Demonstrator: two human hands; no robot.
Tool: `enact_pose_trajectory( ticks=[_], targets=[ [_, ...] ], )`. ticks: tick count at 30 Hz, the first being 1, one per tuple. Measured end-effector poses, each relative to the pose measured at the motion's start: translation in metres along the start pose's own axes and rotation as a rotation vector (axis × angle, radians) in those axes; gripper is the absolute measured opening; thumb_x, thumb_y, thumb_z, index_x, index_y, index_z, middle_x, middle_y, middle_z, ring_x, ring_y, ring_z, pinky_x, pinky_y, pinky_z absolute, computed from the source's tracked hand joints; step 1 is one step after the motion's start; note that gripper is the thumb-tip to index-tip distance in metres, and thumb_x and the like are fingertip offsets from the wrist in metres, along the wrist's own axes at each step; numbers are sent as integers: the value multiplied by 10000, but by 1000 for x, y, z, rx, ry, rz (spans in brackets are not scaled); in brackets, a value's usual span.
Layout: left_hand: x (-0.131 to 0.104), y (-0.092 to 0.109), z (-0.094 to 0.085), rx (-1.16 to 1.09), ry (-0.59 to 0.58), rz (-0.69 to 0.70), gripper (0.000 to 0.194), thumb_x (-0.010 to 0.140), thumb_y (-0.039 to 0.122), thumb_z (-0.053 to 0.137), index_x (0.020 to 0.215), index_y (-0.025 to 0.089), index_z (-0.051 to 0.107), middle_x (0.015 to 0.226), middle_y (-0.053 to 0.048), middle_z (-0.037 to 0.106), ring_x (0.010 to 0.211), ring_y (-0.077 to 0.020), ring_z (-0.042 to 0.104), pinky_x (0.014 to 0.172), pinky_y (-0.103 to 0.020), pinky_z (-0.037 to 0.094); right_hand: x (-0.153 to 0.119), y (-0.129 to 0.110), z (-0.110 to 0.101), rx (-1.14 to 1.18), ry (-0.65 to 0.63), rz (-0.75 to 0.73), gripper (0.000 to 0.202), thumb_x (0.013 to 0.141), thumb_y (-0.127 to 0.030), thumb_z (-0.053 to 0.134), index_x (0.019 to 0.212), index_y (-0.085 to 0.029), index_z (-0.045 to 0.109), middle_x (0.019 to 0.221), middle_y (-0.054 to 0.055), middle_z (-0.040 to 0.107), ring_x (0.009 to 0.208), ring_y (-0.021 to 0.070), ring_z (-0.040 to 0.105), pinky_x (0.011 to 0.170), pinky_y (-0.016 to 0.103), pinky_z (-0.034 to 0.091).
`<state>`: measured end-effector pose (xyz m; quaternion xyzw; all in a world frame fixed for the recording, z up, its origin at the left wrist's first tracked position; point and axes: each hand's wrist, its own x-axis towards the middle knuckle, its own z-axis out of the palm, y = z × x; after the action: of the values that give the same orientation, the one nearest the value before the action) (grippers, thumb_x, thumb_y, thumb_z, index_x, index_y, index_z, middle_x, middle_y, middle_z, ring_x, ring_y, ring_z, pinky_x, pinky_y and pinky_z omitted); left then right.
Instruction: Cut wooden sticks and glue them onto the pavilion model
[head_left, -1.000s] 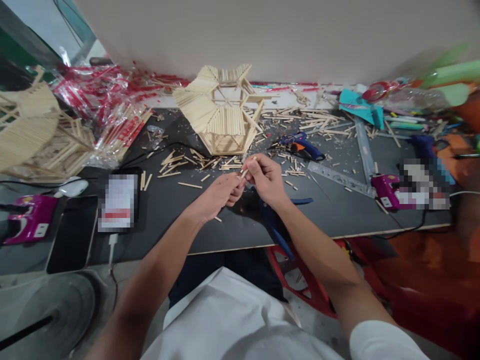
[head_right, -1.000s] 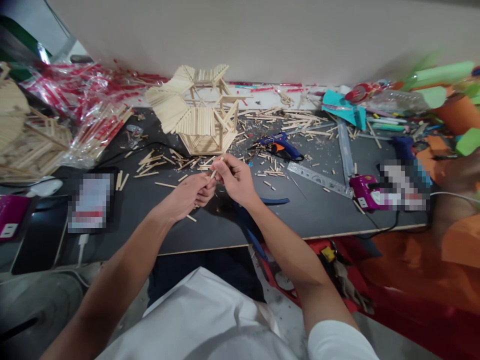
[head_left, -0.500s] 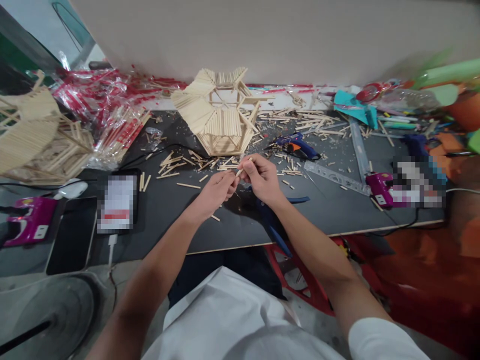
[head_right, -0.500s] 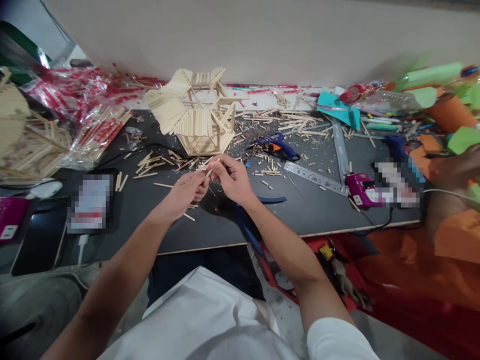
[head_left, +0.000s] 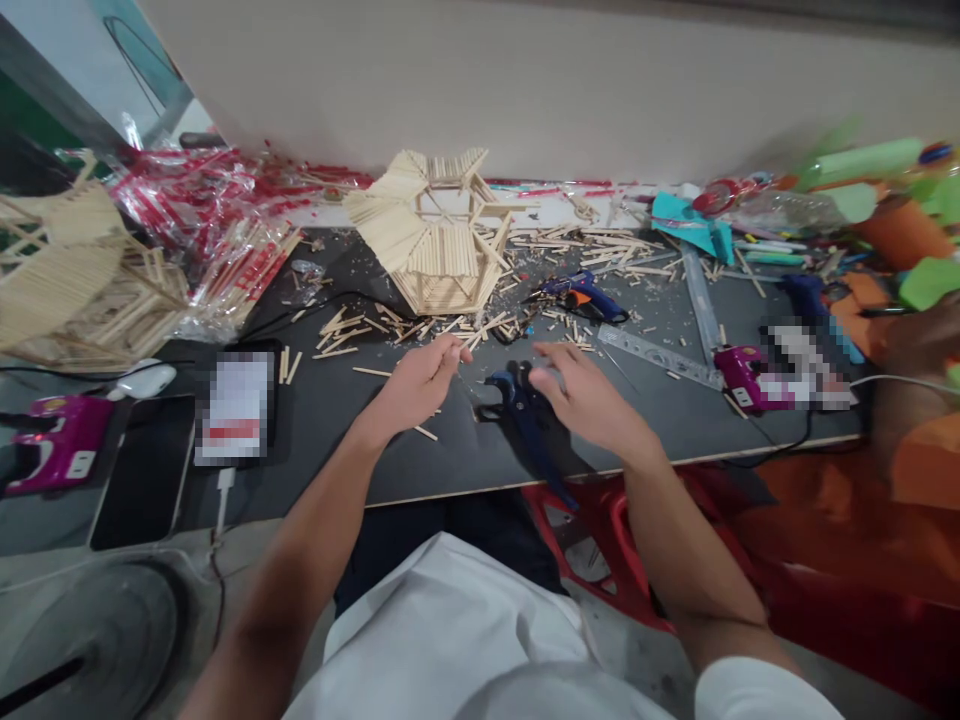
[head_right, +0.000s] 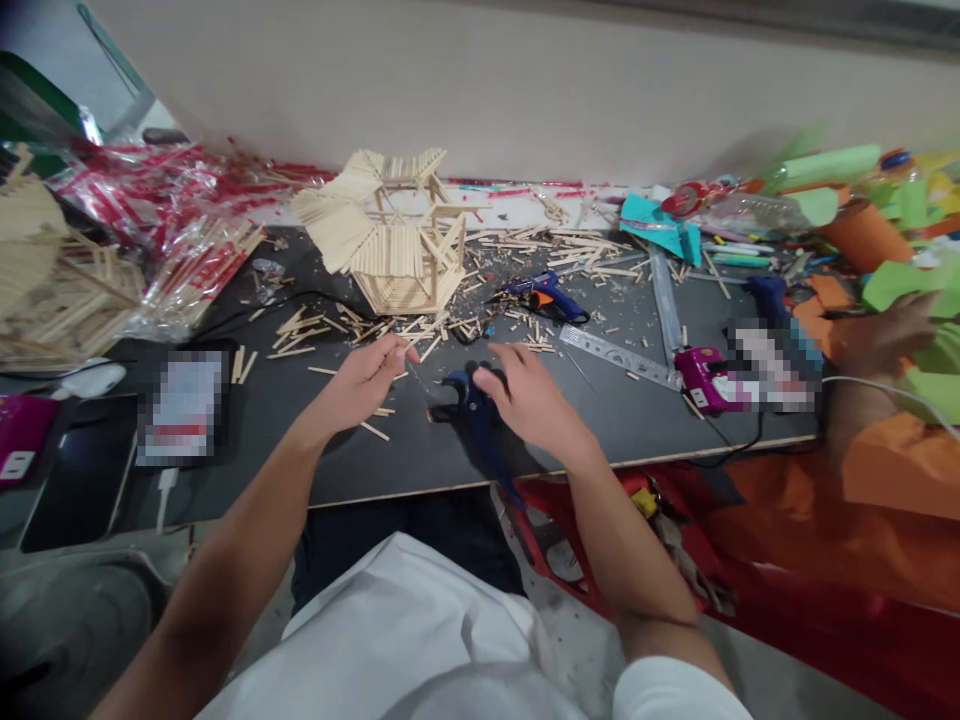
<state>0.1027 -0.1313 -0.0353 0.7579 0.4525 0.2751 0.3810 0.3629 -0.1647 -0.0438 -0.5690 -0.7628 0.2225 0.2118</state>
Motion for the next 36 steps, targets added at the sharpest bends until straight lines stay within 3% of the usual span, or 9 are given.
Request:
enact_pose_trajectory(
  ticks=[3, 5, 7, 10, 12, 15, 20, 28, 36],
  targets=[
    [-1, 0, 0, 53, 35, 20, 371, 1063, 384, 294, 1034, 173, 598, 693, 21, 472, 560, -122, 423, 582, -267, 329, -37, 5, 2, -281, -162, -20, 954, 901, -733, 508, 1521, -30, 332, 1529, 299, 356, 1436, 447, 348, 1145, 596, 342],
    [-1, 0, 0, 73, 42, 14, 366, 1061, 372, 298, 1030, 169, 601, 693, 21, 483, 549, -118, 425, 578, -266, 325, -52, 2, 6, -400, -207, -24, 1072, 817, -695, 666, 1552, -27, 262, 1525, 290, 355, 1420, 470, 350, 1144, 600, 342],
    [0, -1, 0, 85, 35, 8, 368, 1059, 369, 306, 1029, 164, 609, 681, 23, 481, 547, -118, 430, 577, -266, 324, -57, -6, 9, -486, -224, -9, 970, 843, -541, 704, 1538, -11, 284, 1454, 277, 433, 1341, 455, 436, 1104, 569, 395],
    [1, -2, 0, 93, 27, 3, 375, 1053, 366, 314, 1059, 154, 623, 682, 20, 490, 551, -121, 441, 576, -267, 324, -53, -19, 8, -573, -234, 52, 656, 923, -305, 564, 1455, 41, 398, 1301, 279, 536, 1182, 427, 540, 1004, 532, 456],
    [1, -3, 1, 103, 33, -8, 382, 1051, 359, 309, 1072, 150, 629, 685, 15, 505, 552, -124, 450, 579, -269, 327, -48, -24, 3, -528, -220, 78, 528, 959, -272, 460, 1394, 28, 460, 1227, 265, 566, 1128, 401, 567, 958, 502, 467],
    [1, -4, 1, 136, 35, -13, 399, 1052, 364, 300, 1078, 154, 639, 685, 5, 532, 567, -135, 480, 596, -272, 343, -42, -28, -7, -291, -225, 96, 365, 1019, -327, 331, 1199, -98, 552, 1069, 175, 610, 989, 304, 612, 852, 401, 478],
    [2, -4, 3, 218, 19, -42, 373, 1031, 314, 321, 1088, 159, 656, 754, -33, 621, 642, -164, 548, 643, -287, 373, -29, -39, -11, -10, -224, 174, 273, 1023, -372, 312, 855, -228, 472, 840, 55, 604, 764, 207, 557, 689, 321, 399],
    [3, 1, 2, 371, 12, -75, 324, 1024, 271, 334, 1038, 170, 642, 793, -68, 667, 704, -204, 605, 658, -305, 397, -12, -55, 5, 184, -175, 156, 277, 1005, -393, 330, 812, -237, 452, 798, 16, 570, 717, 183, 498, 677, 309, 364],
    [0, 8, 5, 410, -34, -88, 302, 1028, 260, 325, 975, 183, 613, 837, -79, 684, 756, -230, 638, 661, -314, 389, -7, -59, 12, 237, -147, 142, 286, 1005, -400, 335, 788, -242, 433, 770, 5, 558, 693, 176, 498, 657, 303, 356]
  ],
)
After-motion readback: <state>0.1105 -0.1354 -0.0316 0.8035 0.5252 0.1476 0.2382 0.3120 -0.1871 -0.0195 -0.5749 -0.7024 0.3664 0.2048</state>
